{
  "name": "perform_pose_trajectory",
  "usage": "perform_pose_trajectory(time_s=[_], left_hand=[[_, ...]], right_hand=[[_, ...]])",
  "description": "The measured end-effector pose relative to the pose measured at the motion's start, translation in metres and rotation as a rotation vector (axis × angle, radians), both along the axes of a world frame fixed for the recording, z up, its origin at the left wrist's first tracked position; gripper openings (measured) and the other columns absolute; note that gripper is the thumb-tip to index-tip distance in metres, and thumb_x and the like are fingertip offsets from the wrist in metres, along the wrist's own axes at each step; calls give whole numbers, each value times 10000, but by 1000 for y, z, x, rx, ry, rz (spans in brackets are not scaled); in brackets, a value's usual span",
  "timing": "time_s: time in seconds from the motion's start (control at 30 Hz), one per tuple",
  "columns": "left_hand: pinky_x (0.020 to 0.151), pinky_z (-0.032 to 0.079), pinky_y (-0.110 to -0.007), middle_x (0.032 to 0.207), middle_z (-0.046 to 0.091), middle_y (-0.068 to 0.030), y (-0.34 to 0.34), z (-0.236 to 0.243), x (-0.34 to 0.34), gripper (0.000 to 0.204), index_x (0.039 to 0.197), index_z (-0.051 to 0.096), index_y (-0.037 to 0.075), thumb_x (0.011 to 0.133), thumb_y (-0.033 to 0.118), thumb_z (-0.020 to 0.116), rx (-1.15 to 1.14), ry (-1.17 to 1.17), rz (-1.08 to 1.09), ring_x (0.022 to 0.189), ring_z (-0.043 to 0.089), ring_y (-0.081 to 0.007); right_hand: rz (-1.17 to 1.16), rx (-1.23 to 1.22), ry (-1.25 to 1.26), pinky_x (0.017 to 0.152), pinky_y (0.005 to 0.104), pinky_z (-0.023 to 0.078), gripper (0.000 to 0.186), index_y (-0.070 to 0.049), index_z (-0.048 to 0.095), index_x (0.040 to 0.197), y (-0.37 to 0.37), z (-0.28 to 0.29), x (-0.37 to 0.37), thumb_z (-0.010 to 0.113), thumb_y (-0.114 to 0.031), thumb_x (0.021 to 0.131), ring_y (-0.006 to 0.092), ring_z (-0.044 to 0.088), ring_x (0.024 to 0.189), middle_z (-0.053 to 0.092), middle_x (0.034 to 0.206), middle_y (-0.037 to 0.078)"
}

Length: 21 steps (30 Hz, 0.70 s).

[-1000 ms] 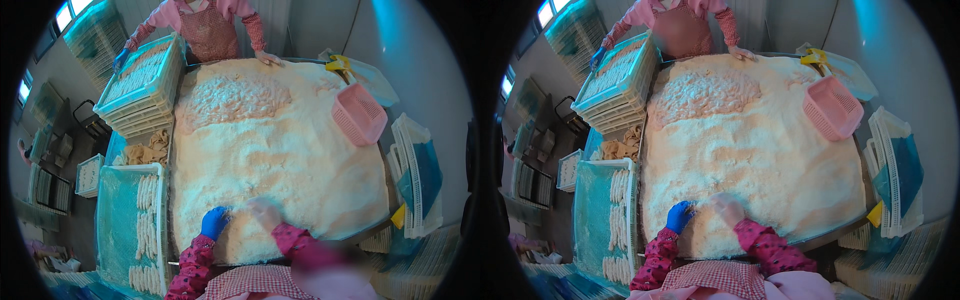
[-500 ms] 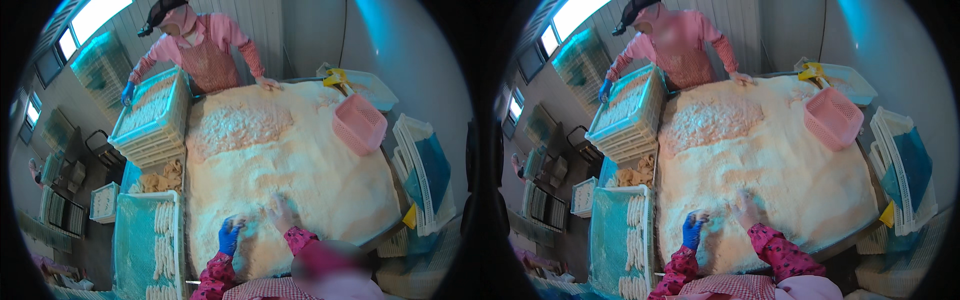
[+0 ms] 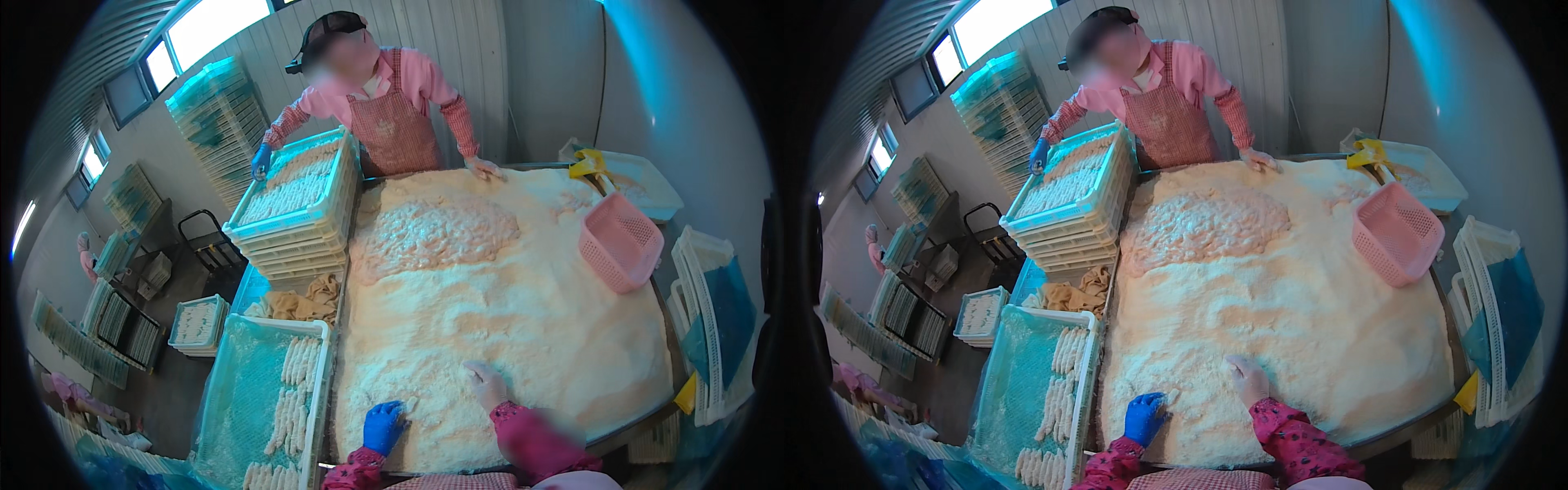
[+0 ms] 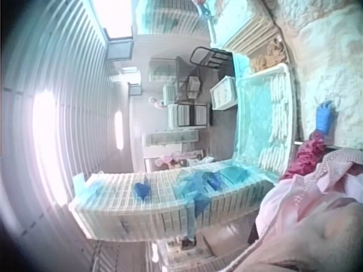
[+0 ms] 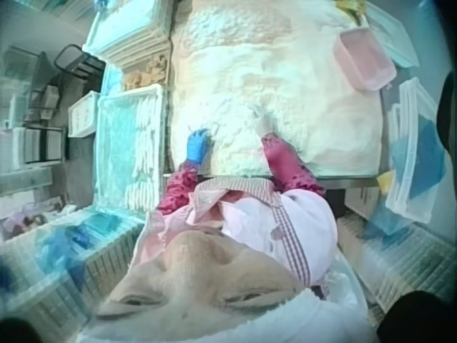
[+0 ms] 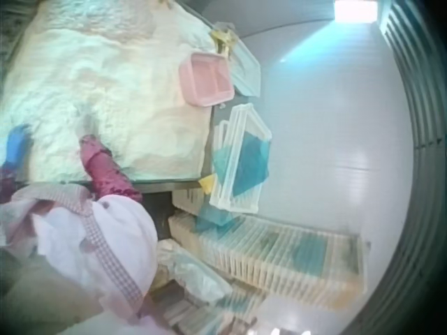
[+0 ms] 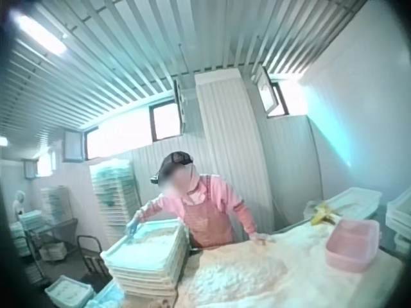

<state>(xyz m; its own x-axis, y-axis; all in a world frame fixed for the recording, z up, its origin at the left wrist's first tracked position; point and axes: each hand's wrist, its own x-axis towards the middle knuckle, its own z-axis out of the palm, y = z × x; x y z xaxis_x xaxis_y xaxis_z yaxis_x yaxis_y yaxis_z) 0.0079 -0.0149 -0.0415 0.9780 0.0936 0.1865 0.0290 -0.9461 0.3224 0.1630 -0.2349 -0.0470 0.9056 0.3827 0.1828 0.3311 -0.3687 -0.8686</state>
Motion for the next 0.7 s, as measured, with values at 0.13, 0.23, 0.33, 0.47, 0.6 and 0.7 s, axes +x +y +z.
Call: perform_pose_trajectory(time_s=[0.13,0.23,0.33,0.47,0.6,0.7], left_hand=[[799,445,-401,1019,604,-70,-11,-22,3,286,1029,564,45,879,288,538,-1417,5,371,973,551,-237],[889,409,-384,1145,547,-77,-51,36,25,382,1161,491,25,949,328,394,-2061,192,324,1052,513,-195],[959,367,-369,1266,463,-92,-90,29,18,466,1315,347,62,958,363,347,-2008,290,330,1132,463,-214],[985,345,-340,1340,391,-95,-116,33,17,525,1386,252,86,959,380,338,-2224,144,269,1204,393,-207],[878,409,-328,1187,495,-84,-110,-35,26,483,1321,354,74,950,384,362,-2092,-282,103,1030,486,-194],[715,465,-281,1000,565,-48,-79,-13,12,442,1248,433,47,933,356,420,-2739,-215,112,809,548,-142]], right_hand=[[48,-111,-273,936,378,390,371,-53,522,1191,3,31,-10,530,-96,822,322,472,1136,514,1211,175],[-146,-69,-367,1029,418,276,388,2,483,1227,11,43,-15,353,-187,914,352,412,1198,471,1259,201],[22,-97,-407,1055,484,168,479,-38,416,1294,19,46,-47,317,-312,914,357,287,1285,395,1330,181],[181,-148,-483,1055,528,108,571,-74,320,1368,28,44,-55,309,-403,902,359,201,1331,285,1419,166],[428,330,-162,1036,434,220,523,-46,348,1331,48,67,-69,400,-339,901,341,309,1272,358,1362,168],[99,131,0,902,345,404,330,-23,535,1120,31,57,-47,612,-125,815,251,542,1032,574,1106,147]])
